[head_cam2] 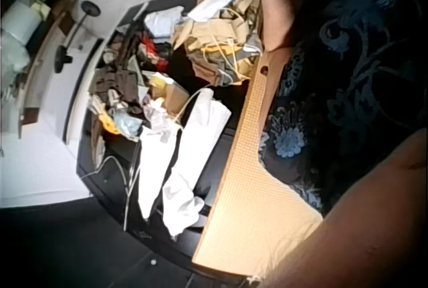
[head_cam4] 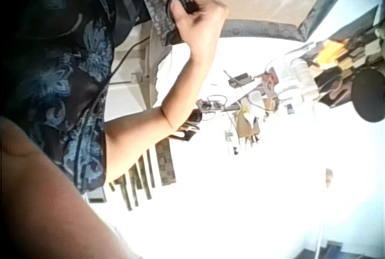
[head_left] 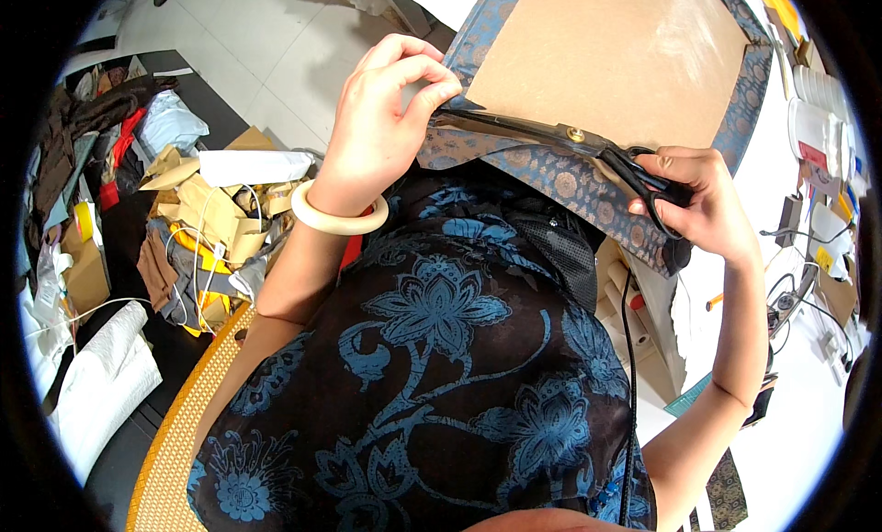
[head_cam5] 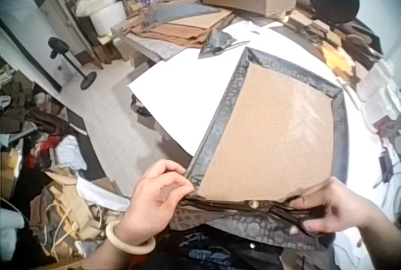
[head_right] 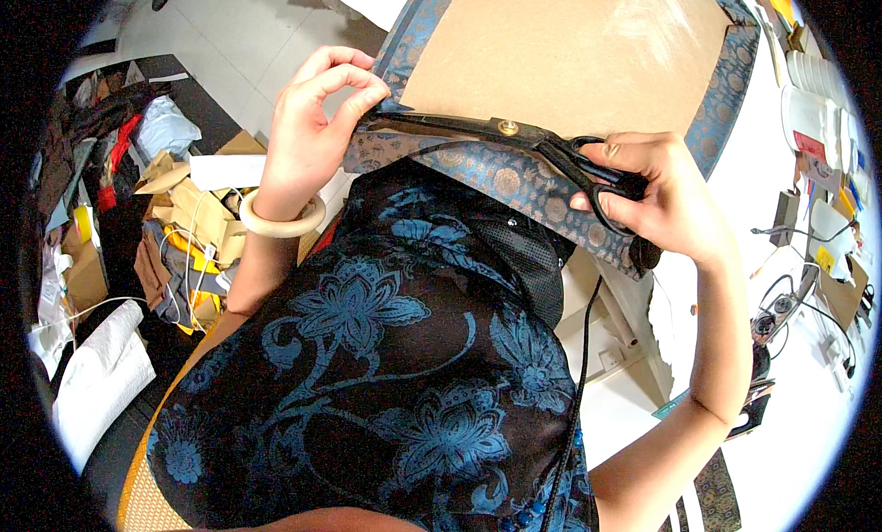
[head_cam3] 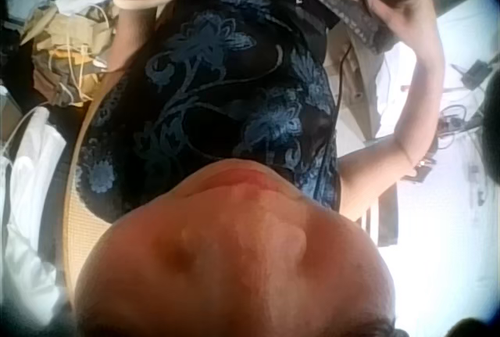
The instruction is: The person trims the edges of a patterned fabric strip attached to a rectangular board using scissors and a yellow utility knife. They carefully cut along the perimeter, remove excess material, and smooth the edges to ensure a clean finish.
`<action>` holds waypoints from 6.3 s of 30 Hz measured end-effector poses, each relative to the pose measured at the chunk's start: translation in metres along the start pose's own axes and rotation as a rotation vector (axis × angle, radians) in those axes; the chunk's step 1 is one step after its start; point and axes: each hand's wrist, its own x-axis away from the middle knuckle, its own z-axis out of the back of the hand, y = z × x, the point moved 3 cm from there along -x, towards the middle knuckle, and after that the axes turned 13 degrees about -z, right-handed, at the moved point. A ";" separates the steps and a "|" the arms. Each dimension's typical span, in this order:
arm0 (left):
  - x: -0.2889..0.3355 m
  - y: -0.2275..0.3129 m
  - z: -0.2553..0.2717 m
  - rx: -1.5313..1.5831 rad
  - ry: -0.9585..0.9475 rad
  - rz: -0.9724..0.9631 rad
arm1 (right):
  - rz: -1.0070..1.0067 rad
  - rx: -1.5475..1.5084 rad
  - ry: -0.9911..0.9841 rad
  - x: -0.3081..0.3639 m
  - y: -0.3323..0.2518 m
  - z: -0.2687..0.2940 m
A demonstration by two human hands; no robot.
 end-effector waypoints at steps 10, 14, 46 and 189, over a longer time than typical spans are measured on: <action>0.022 -0.065 0.042 0.327 0.566 0.261 | -0.013 0.060 0.704 0.090 0.054 0.025; 0.087 -0.176 0.070 -0.219 0.142 0.624 | -0.120 -0.224 1.185 0.139 0.137 0.007; 0.049 -0.013 0.002 0.297 0.068 -0.198 | 0.396 0.228 0.201 -0.100 -0.072 -0.068; -0.075 0.031 -0.061 0.557 0.635 -0.513 | -0.088 -1.049 1.276 -0.002 0.010 -0.084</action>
